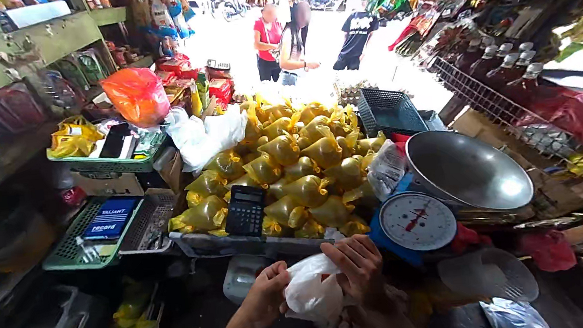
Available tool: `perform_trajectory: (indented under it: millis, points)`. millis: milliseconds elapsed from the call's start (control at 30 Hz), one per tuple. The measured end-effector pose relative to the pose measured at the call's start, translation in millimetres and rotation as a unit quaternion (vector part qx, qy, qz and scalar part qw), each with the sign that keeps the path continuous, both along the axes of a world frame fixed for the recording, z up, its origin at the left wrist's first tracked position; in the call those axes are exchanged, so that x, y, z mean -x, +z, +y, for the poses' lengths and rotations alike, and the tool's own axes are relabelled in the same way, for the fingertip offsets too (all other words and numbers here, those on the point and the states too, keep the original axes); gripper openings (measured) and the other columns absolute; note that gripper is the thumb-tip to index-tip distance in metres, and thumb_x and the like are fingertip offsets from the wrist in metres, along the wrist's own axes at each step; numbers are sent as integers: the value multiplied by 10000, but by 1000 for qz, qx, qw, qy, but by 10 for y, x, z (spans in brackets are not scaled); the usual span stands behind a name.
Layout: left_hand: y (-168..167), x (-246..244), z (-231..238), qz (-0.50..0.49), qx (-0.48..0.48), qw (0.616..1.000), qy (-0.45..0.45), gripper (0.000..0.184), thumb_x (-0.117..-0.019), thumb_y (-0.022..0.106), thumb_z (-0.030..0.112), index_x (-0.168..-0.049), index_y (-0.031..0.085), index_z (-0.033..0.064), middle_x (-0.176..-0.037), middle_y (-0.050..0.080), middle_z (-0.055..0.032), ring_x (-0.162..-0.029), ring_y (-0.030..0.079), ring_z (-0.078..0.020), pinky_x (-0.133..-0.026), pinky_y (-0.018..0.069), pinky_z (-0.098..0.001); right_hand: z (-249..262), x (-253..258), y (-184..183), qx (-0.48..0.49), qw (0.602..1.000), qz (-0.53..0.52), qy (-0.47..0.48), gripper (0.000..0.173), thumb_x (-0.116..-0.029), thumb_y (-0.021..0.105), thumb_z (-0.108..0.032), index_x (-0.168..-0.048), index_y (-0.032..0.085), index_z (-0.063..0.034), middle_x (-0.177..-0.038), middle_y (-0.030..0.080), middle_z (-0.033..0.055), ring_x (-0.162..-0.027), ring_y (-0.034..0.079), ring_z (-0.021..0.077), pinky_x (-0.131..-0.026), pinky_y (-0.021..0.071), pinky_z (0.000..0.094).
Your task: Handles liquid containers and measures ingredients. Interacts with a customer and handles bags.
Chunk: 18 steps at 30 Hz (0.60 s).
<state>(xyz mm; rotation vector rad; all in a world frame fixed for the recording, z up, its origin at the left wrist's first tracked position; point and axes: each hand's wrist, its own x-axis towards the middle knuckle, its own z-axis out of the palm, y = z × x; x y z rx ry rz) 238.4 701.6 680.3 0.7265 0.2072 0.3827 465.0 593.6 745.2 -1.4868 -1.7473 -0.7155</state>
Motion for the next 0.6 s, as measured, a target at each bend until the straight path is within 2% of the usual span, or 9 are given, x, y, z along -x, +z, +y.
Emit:
perform_trajectory:
  millis: [100,167,233,300,367,433,533,567,600]
  points:
    - [-130,93,321,136,39,979,146,169,-1039,588,195,-911,577,84,-668,637,-45,-553,622,-120,-519,536,-268,242,289,-82,-10,997,77,-5,308,-1024,446,-286,-1155,713,-205,-889,724,4,-839,682,131,-811,561,324]
    - [-210,153,506,195,-112,944,243,113,-1004,630,123,-1009,609,12,-699,656,-85,-551,640,-167,-512,572,-325,407,558,-100,-3,989,146,-6,304,-1031,448,-243,-1149,719,-170,-867,722,27,-765,685,127,-699,580,312]
    - [-350,282,686,206,-396,847,290,232,-958,616,117,-1170,600,23,-779,648,-50,-604,622,-132,-545,568,-310,584,789,-76,14,980,199,2,289,-1033,448,-196,-1136,711,-135,-896,746,32,-782,711,106,-697,601,299]
    - [-457,448,900,199,-620,706,278,235,-889,647,112,-1117,676,62,-772,692,-29,-633,659,-146,-589,590,-382,754,932,-99,32,974,226,10,287,-1019,466,-163,-1118,727,-99,-930,767,36,-833,733,93,-736,619,292]
    - [-491,639,1124,231,-722,623,191,178,-903,659,146,-1063,737,140,-852,745,-27,-728,729,-192,-652,618,-470,887,1046,-153,63,970,237,4,285,-1010,482,-157,-1115,737,-83,-939,771,34,-850,739,95,-747,625,301]
    - [-480,841,1384,289,-707,643,58,186,-957,599,243,-1082,731,200,-841,728,-19,-755,717,-210,-679,597,-512,994,1141,-202,99,966,239,-9,290,-986,492,-138,-1109,749,-83,-936,775,32,-838,745,110,-730,628,325]
    - [-329,1045,1661,184,-537,823,4,462,-1036,518,520,-1231,712,149,-802,690,-11,-673,641,-131,-644,577,-367,1149,1204,-180,134,961,243,-24,294,-947,503,-116,-1096,756,-91,-921,775,32,-804,747,140,-688,621,367]
    - [-205,1036,1634,137,-493,859,13,619,-998,524,623,-1331,649,117,-837,681,-31,-702,638,-135,-668,579,-362,1200,1200,-159,147,958,246,-28,284,-956,507,-125,-1090,755,-97,-907,773,30,-795,747,145,-680,619,376]
    - [-74,1007,1568,131,-496,858,16,764,-939,546,713,-1426,575,125,-904,709,-37,-764,672,-140,-716,601,-382,1248,1198,-142,161,954,251,-28,277,-963,509,-135,-1089,753,-103,-891,769,28,-788,745,150,-674,617,385]
